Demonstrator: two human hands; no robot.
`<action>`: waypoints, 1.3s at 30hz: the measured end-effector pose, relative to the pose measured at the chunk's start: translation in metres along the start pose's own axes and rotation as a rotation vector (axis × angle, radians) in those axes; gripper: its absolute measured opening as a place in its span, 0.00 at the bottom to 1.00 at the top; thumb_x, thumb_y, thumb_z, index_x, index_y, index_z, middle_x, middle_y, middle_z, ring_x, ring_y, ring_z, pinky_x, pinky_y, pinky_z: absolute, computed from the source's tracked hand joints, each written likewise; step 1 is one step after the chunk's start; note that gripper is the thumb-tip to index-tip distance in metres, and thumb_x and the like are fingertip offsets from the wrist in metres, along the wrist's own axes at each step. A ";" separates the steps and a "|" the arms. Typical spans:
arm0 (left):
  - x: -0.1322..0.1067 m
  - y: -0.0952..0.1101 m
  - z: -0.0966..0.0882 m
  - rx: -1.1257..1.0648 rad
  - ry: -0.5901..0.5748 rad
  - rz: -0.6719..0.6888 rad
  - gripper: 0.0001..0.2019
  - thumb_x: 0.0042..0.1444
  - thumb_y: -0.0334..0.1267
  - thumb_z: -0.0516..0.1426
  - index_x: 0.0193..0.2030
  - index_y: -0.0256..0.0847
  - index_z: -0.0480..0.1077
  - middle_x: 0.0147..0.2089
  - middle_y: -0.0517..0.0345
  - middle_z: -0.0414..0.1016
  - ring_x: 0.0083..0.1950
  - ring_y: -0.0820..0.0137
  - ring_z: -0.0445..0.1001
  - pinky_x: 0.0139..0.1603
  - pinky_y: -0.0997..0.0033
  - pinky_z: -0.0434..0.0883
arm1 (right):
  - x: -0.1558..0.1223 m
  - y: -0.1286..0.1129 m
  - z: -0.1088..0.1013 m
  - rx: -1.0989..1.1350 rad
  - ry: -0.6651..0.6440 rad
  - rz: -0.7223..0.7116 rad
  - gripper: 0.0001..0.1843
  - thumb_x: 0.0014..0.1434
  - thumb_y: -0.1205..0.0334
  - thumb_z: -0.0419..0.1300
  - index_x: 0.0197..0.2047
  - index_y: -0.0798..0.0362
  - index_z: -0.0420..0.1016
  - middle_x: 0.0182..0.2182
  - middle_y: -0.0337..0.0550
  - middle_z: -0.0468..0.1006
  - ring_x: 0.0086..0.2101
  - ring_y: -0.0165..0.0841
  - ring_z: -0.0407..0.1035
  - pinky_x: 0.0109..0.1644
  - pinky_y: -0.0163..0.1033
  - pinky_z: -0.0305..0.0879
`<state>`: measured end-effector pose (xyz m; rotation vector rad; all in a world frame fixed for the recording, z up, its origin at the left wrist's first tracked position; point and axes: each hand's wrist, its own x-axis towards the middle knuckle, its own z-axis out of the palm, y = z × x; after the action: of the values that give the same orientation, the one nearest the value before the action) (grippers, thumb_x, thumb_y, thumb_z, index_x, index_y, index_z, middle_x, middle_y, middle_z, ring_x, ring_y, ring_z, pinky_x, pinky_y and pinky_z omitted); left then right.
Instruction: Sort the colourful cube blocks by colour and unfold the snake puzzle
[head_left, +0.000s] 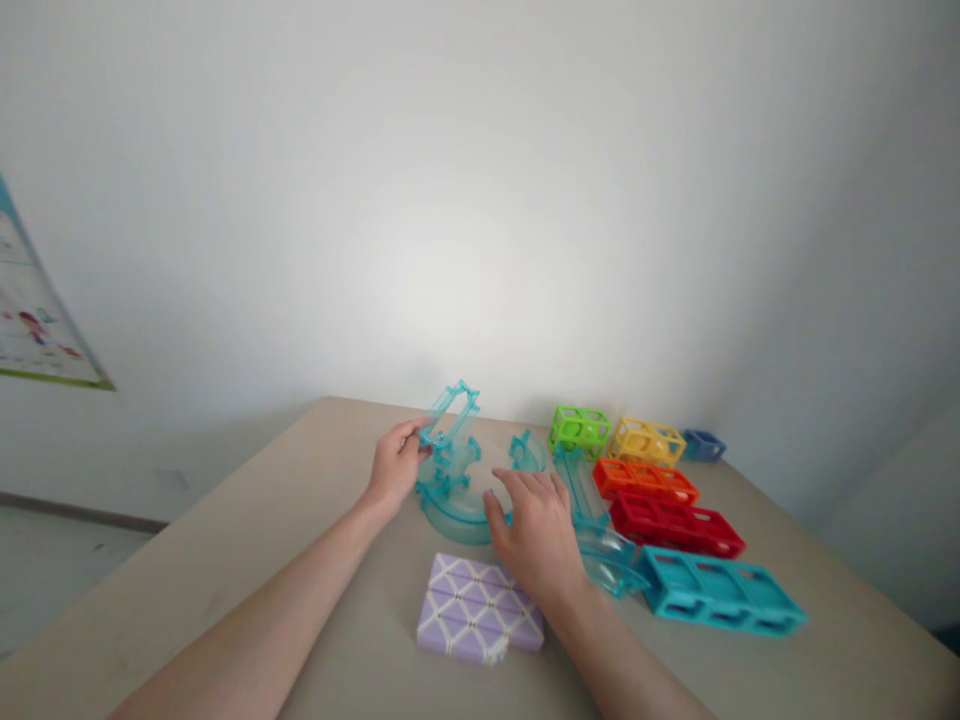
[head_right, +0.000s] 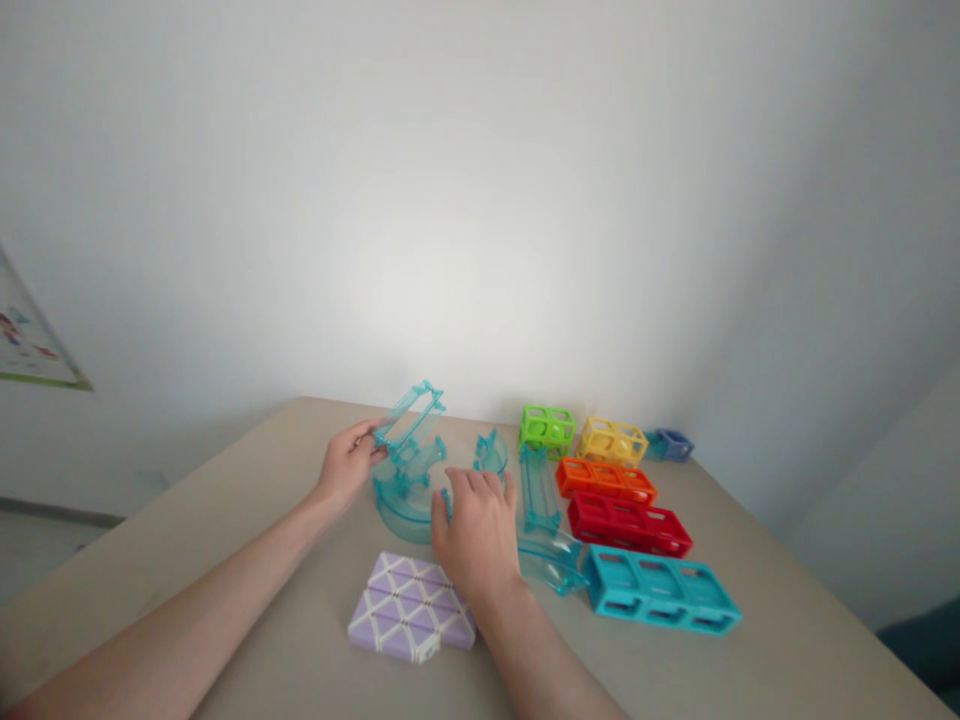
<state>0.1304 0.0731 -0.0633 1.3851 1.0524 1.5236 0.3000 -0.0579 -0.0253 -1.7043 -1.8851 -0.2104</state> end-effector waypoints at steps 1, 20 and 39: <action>-0.003 0.004 0.002 -0.065 -0.027 -0.012 0.17 0.55 0.37 0.52 0.48 0.35 0.75 0.51 0.47 0.75 0.44 0.65 0.77 0.45 0.63 0.76 | 0.000 -0.001 -0.001 0.011 0.015 -0.023 0.18 0.64 0.60 0.52 0.55 0.51 0.70 0.46 0.46 0.78 0.49 0.41 0.67 0.62 0.53 0.47; -0.011 0.019 -0.005 0.326 0.169 0.205 0.17 0.56 0.32 0.49 0.45 0.34 0.76 0.38 0.53 0.73 0.33 0.70 0.77 0.39 0.70 0.75 | 0.011 0.009 0.008 0.101 0.056 -0.054 0.17 0.57 0.76 0.50 0.45 0.51 0.72 0.38 0.43 0.79 0.44 0.38 0.69 0.57 0.45 0.53; -0.005 0.000 -0.017 0.958 0.010 0.178 0.14 0.53 0.30 0.52 0.37 0.39 0.80 0.37 0.47 0.72 0.43 0.60 0.73 0.54 0.58 0.68 | 0.014 0.007 0.008 -0.110 -0.003 0.064 0.22 0.63 0.61 0.49 0.58 0.57 0.66 0.52 0.54 0.73 0.51 0.44 0.66 0.53 0.48 0.57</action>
<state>0.1134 0.0677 -0.0656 2.1390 1.8297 1.1517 0.3038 -0.0412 -0.0261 -1.8359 -1.8480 -0.2904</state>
